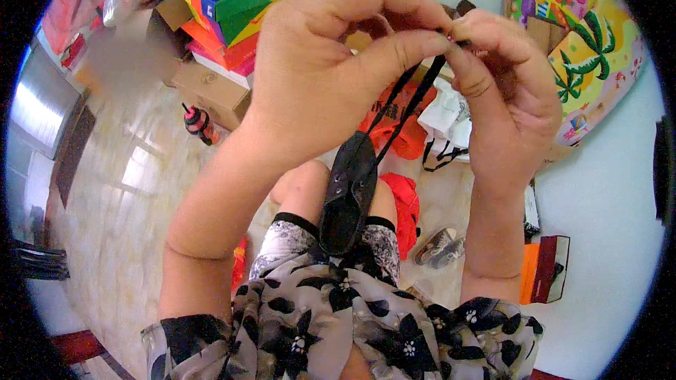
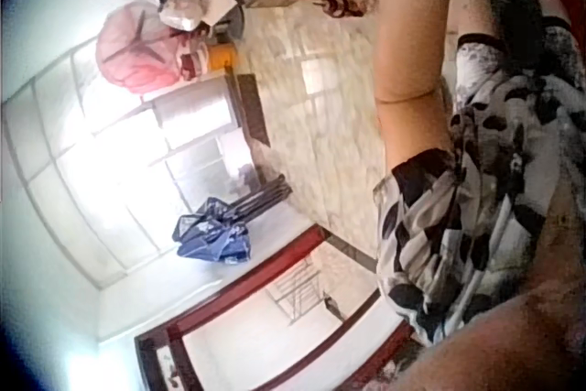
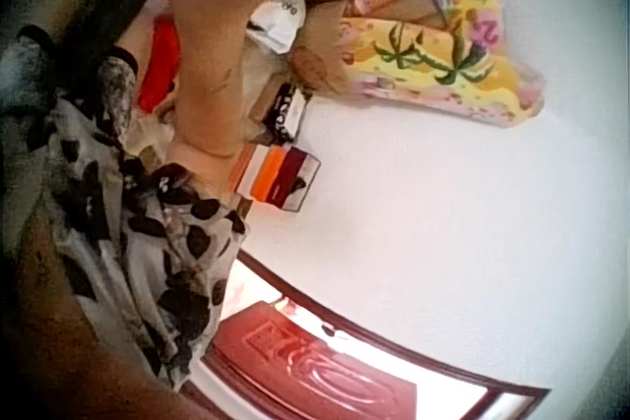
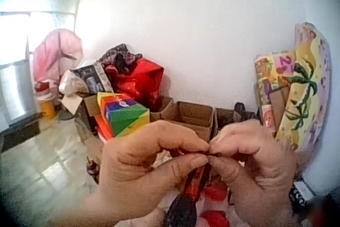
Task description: The person sits on the floor and cleans a black shoe using a red cloth. They wipe the shoe's surface, untie and re-tie the laces, and then place the shoe into a clear plastic bag.
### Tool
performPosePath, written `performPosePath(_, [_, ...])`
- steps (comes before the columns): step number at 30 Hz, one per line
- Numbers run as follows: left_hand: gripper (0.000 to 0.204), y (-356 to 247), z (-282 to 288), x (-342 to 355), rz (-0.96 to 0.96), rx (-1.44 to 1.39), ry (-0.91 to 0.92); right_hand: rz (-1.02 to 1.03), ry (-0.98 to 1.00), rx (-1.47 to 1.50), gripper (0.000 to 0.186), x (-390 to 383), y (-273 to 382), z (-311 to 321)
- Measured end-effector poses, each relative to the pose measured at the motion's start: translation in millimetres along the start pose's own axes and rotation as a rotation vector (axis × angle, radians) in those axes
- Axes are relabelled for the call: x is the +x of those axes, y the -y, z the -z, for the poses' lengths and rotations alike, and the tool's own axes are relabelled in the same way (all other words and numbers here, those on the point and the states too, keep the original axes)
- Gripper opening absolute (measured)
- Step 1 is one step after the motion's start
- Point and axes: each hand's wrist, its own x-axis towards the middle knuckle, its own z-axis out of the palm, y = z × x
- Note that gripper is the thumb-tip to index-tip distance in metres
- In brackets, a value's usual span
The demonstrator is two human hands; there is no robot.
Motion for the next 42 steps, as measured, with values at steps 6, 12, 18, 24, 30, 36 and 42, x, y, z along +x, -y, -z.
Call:
performPosePath(6, [0.019, 5.2, 14.6, -5.9, 0.124, -0.187, -0.052, -0.075, 0.066, 0.15, 0.016, 4.4, 8.3, -8.4])
performPosePath(12, [0.019, 11.2, 23.8, -7.0, 0.092, -0.251, -0.031, -0.079, -0.047, 0.263, 0.021, 1.6, 5.2, -27.0])
performPosePath(18, [0.018, 10.1, 27.1, -8.0, 0.034, -0.216, -0.028, -0.039, -0.096, 0.219, 0.024, -1.0, 1.2, -32.6])
performPosePath(24, [0.017, 15.1, 30.6, -1.2, 0.088, 0.014, -0.012, -0.339, -0.082, 0.068, 0.03, -1.4, -3.7, -2.4])
performPosePath(30, [0.032, 116.6, 68.0, -44.4, 0.183, 0.551, -0.258, -0.72, -0.238, 0.221, 0.016, -53.2, -80.1, 60.5])
performPosePath(36, [0.04, 127.7, 11.4, -206.0, 0.45, 0.567, 0.152, -0.891, 0.114, 0.233, 0.006, -156.3, -94.3, 11.2])
performPosePath(42, [0.042, 118.3, -16.1, -248.8, 0.518, 0.57, 0.278, -0.915, 0.426, 0.194, 0.011, -225.0, -110.7, -46.0])
